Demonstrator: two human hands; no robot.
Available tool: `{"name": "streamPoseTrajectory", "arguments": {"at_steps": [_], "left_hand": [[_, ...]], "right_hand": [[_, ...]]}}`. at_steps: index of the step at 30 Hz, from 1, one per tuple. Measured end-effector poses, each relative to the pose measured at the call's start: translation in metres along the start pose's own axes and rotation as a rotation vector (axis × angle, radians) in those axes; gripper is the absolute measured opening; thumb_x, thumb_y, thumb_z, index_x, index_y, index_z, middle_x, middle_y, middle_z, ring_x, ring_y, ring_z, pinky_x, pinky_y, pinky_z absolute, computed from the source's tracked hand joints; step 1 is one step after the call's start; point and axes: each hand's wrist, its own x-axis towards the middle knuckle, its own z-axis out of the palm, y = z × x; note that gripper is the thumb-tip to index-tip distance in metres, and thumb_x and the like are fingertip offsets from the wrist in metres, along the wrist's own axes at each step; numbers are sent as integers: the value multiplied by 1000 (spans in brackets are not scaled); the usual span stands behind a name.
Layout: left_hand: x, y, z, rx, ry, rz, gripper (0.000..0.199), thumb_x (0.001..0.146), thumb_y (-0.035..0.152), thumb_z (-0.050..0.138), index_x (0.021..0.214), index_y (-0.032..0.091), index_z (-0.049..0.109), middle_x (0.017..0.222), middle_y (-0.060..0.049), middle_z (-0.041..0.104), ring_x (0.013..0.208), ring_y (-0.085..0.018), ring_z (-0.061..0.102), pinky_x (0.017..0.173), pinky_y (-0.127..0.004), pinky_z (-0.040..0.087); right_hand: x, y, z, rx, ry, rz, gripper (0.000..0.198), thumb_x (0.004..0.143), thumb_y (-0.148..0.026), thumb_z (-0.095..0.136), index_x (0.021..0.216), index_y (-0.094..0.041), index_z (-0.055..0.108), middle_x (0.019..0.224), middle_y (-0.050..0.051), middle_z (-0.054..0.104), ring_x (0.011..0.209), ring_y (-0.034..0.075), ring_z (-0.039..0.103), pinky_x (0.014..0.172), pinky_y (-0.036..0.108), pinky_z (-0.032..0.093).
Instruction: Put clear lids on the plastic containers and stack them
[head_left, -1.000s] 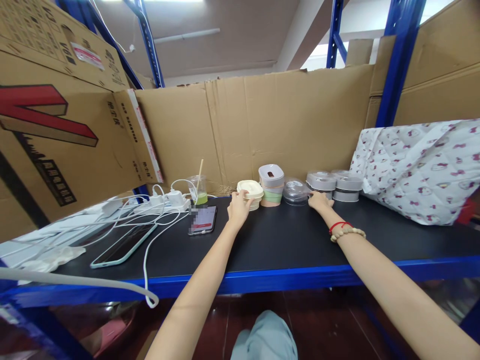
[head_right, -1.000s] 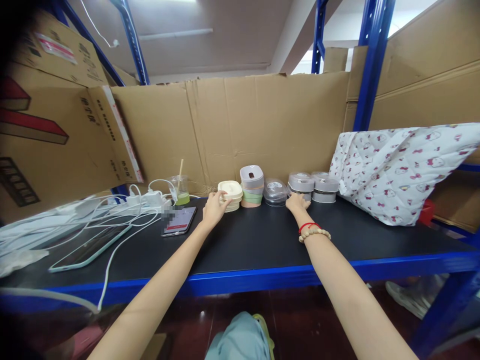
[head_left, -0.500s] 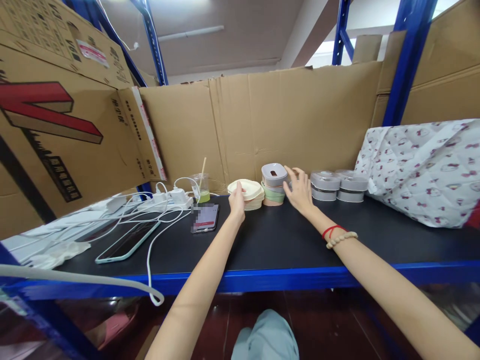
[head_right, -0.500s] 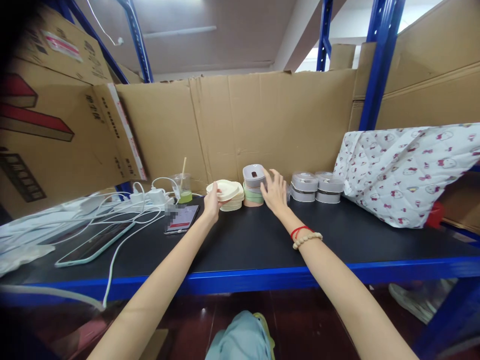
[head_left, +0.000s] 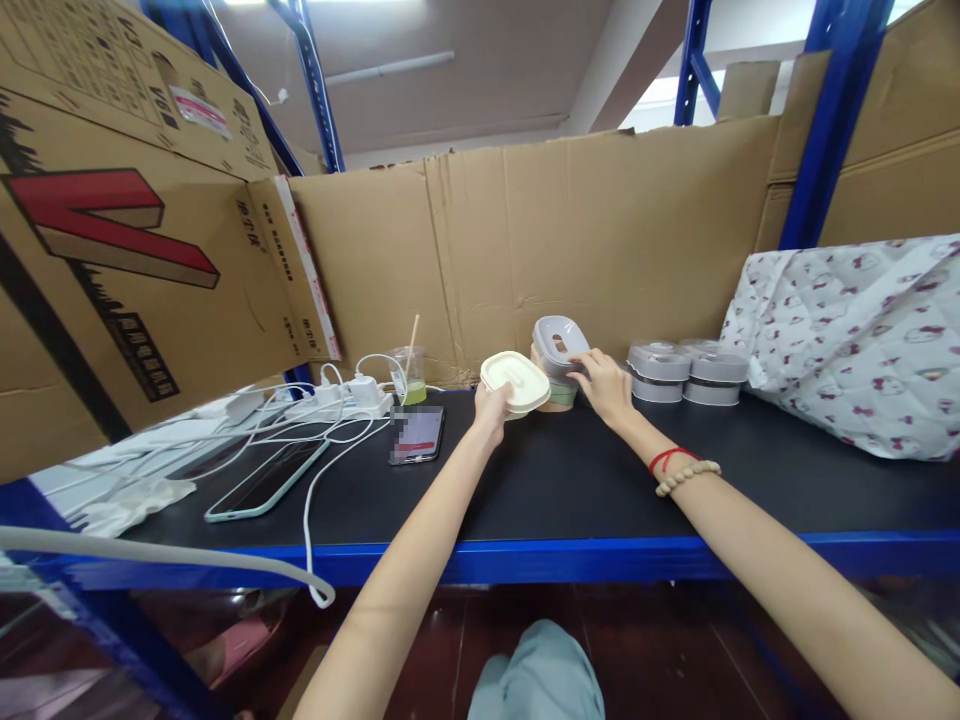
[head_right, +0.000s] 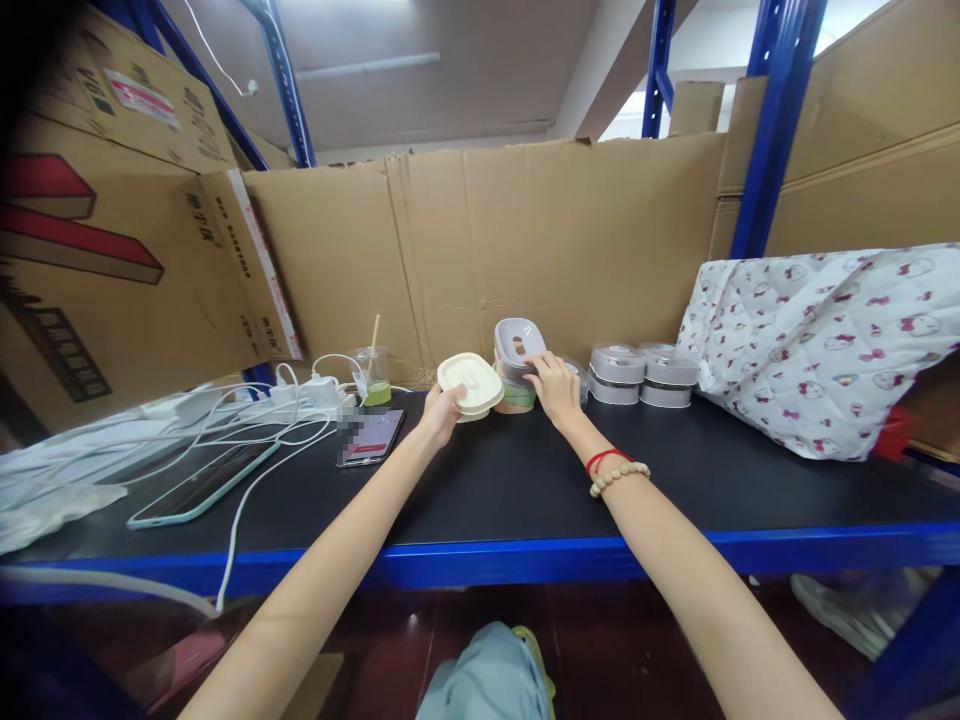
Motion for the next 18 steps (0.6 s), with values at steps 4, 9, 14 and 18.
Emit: {"name": "streamPoseTrajectory", "arguments": {"at_steps": [4,9,14,18], "left_hand": [[-6,5,3,-38,44,-68,23,77,4,49,98,14,53,94,-6,66,81,-16,66,76,-32,54],[-8,6,3,21,43,-67,19,82,5,49,98,14,52,100,-6,64,84,-16,65,77,-30,54],[-4,5,2,1,73,-34,24,84,12,52,108,16,50,113,-8,61,92,-16,64,78,-28,52],[3,7,-1,-158,101,24,25,89,27,51,111,17,52,114,-9,62,96,-15,63,80,-25,50]], "right_hand": [[0,0,-1,-2,35,-12,13,80,-17,65,91,-21,69,92,6,66,83,19,62,62,26,43],[1,-3,-3,29,113,-36,13,81,-16,63,88,-22,72,87,5,67,80,17,63,57,24,41],[-1,-10,-14,143,181,-114,13,82,-18,62,86,-24,73,88,3,67,76,15,64,54,21,40],[-7,-27,-19,294,85,-265,14,81,-21,64,90,-26,73,91,0,68,70,11,63,54,20,41]]}}
